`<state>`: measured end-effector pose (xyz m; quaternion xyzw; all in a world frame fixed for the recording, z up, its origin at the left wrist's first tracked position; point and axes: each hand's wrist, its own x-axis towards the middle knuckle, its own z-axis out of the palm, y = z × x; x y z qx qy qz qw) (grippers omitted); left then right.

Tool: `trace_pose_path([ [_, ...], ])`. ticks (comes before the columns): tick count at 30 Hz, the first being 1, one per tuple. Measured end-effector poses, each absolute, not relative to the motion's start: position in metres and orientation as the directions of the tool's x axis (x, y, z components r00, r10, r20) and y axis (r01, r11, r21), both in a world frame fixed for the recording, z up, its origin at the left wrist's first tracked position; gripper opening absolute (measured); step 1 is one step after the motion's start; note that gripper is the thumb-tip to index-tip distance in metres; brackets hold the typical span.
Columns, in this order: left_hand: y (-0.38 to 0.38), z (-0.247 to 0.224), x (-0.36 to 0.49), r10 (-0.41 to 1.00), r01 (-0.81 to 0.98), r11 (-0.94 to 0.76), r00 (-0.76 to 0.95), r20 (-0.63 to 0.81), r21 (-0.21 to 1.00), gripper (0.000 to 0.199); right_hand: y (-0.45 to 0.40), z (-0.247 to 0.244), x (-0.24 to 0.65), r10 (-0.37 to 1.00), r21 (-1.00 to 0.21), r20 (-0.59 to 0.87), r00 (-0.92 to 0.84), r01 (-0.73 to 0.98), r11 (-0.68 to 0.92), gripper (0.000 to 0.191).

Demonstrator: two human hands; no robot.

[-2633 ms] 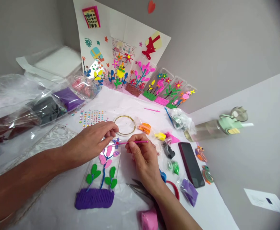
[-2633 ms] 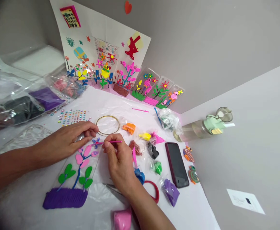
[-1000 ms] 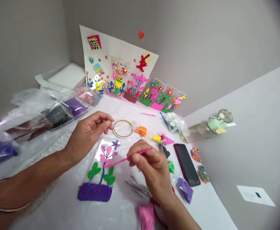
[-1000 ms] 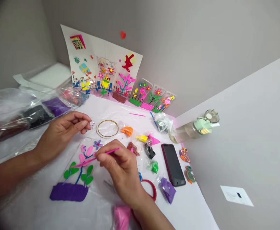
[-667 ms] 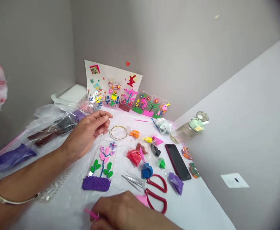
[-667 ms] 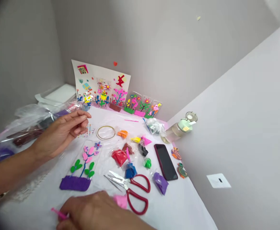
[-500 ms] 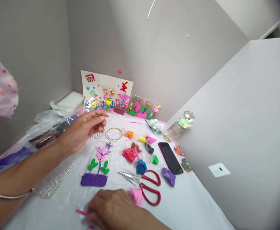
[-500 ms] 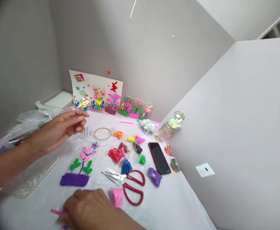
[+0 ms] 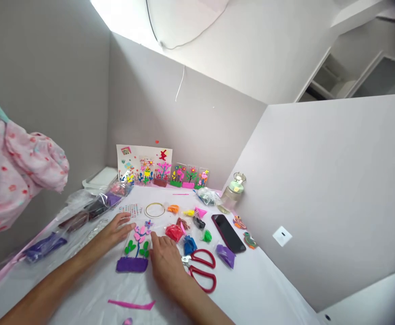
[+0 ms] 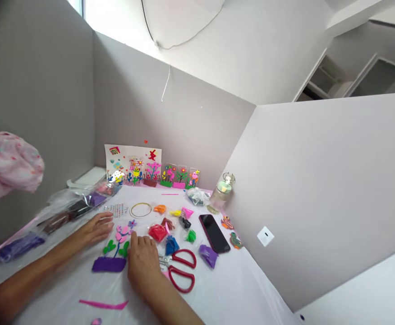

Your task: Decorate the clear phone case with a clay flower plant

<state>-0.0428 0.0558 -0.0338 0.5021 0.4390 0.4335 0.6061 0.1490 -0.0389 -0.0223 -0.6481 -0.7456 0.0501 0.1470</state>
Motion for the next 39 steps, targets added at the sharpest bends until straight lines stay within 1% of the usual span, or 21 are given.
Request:
trace_pose_path([
  [3,0.061,-0.044,-0.039,0.970,-0.108,0.111,0.227,-0.084,0.988,0.061,-0.038,-0.031,0.148,0.977,-0.339,0.190,-0.094,0.928,0.155,0.058],
  [5,0.067,-0.051,-0.039,0.977,-0.151,0.114,0.196,-0.084,0.982,0.052,-0.037,-0.035,0.151,0.975,-0.431,0.214,-0.064,0.889,0.153,0.059],
  [8,0.077,-0.063,-0.041,0.986,-0.229,0.125,0.138,-0.095,0.966,0.041,-0.032,-0.041,0.157,0.974,-0.630,0.227,0.004,0.763,0.144,0.058],
  [10,0.082,-0.071,-0.041,0.987,-0.266,0.137,0.121,-0.108,0.954,0.034,-0.028,-0.045,0.161,0.976,-0.735,0.218,0.030,0.662,0.143,0.056],
  [12,0.086,-0.079,-0.042,0.985,-0.293,0.149,0.125,-0.117,0.944,0.030,-0.025,-0.047,0.164,0.976,-0.795,0.213,0.047,0.589,0.145,0.055],
  [14,0.088,-0.084,-0.042,0.984,-0.318,0.153,0.139,-0.114,0.936,0.032,-0.023,-0.048,0.167,0.973,-0.839,0.215,0.078,0.525,0.143,0.054],
  [19,0.090,-0.087,-0.043,0.975,-0.391,0.172,0.197,-0.101,0.904,0.052,-0.021,-0.050,0.174,0.972,-0.923,0.192,0.138,0.361,0.131,0.056],
  [22,0.087,-0.080,-0.045,0.956,-0.426,0.223,0.271,-0.111,0.877,0.054,-0.017,-0.052,0.173,0.984,-0.973,0.117,0.134,0.215,0.086,0.062],
  [25,0.081,-0.070,-0.046,0.927,-0.459,0.267,0.362,-0.096,0.847,0.055,-0.013,-0.051,0.172,0.995,-0.997,0.043,0.094,0.066,0.037,0.065],
  [29,0.075,-0.056,-0.047,0.894,-0.502,0.296,0.444,-0.052,0.813,0.060,-0.012,-0.042,0.172,0.999,-0.994,-0.028,-0.027,-0.105,-0.031,0.049],
  [31,0.074,-0.053,-0.048,0.883,-0.515,0.311,0.468,-0.042,0.799,0.058,-0.012,-0.036,0.174,0.997,-0.984,-0.039,-0.066,-0.172,-0.050,0.045],
  [36,0.071,-0.054,-0.044,0.836,-0.483,0.379,0.544,-0.069,0.789,0.033,-0.010,-0.028,0.182,0.999,-0.955,-0.019,-0.032,-0.295,-0.028,0.053],
  [39,0.064,-0.056,-0.039,0.799,-0.440,0.410,0.595,-0.083,0.799,0.026,-0.009,-0.027,0.186,1.000,-0.943,-0.016,-0.007,-0.333,-0.017,0.055],
])
